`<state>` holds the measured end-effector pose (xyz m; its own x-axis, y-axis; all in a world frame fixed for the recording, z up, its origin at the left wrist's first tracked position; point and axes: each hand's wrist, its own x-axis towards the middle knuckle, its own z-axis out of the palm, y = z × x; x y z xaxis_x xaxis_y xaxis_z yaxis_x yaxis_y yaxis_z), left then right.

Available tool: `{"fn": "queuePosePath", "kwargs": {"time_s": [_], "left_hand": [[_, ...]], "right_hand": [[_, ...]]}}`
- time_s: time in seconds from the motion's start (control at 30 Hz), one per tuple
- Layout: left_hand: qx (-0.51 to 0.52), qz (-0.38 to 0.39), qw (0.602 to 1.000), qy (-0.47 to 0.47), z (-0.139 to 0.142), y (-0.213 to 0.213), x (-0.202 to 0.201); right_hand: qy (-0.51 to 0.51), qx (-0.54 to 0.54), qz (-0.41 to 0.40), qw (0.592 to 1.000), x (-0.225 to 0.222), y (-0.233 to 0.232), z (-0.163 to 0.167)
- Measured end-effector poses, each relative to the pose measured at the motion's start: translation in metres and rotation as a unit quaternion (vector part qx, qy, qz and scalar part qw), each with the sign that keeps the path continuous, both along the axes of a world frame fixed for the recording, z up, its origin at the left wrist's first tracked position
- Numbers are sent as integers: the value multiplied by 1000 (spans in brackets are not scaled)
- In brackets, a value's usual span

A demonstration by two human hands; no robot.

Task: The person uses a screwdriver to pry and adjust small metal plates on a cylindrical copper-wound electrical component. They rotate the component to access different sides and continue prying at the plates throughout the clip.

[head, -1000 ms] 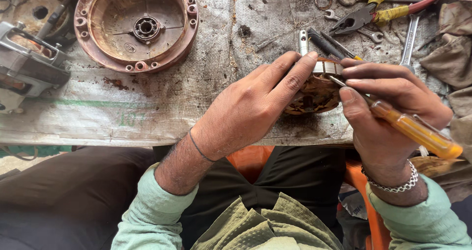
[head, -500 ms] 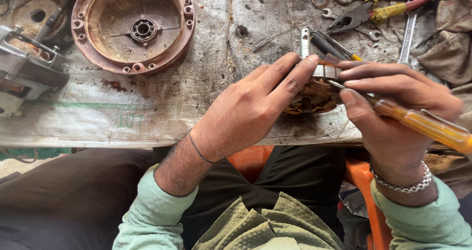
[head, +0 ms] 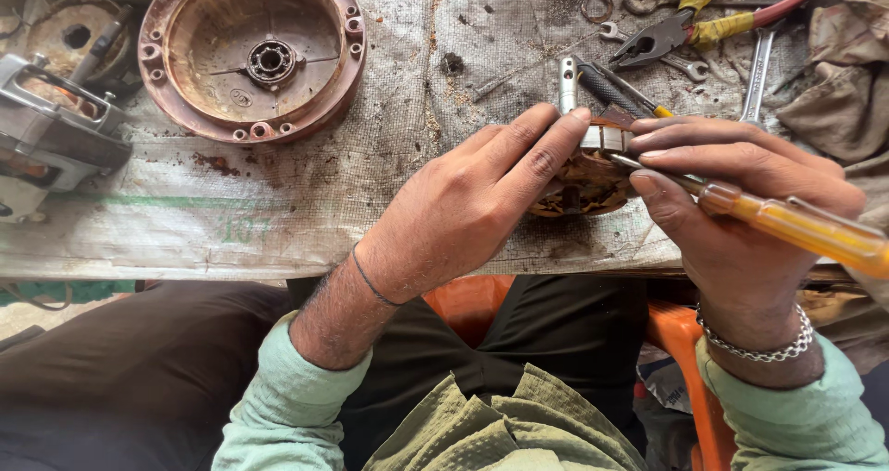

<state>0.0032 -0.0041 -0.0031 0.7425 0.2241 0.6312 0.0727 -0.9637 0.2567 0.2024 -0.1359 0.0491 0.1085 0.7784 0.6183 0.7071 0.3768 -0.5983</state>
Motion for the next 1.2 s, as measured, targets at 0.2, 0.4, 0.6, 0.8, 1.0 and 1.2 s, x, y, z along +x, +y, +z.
{"fn": "queuePosePath", "kwargs": {"time_s": [0.2, 0.4, 0.6, 0.8, 1.0, 1.2], "left_hand": [[-5, -13, 1000, -17, -3, 0, 0], [12, -14, 1000, -18, -5, 0, 1], [15, -19, 1000, -17, -3, 0, 0], [9, -24, 1000, -12, -2, 0, -3], [18, -19, 1000, -6, 1, 1, -2], [13, -15, 1000, -12, 0, 2, -3]], "right_hand": [[-53, -4, 6, 999, 1, -2, 5], [-111, -5, -4, 994, 0, -4, 9], [-150, 10, 3, 989, -5, 0, 15], [-100, -38, 5, 994, -9, -3, 26], [-70, -21, 19, 997, -2, -1, 19], [-7, 39, 39, 998, 4, 7, -10]]}}
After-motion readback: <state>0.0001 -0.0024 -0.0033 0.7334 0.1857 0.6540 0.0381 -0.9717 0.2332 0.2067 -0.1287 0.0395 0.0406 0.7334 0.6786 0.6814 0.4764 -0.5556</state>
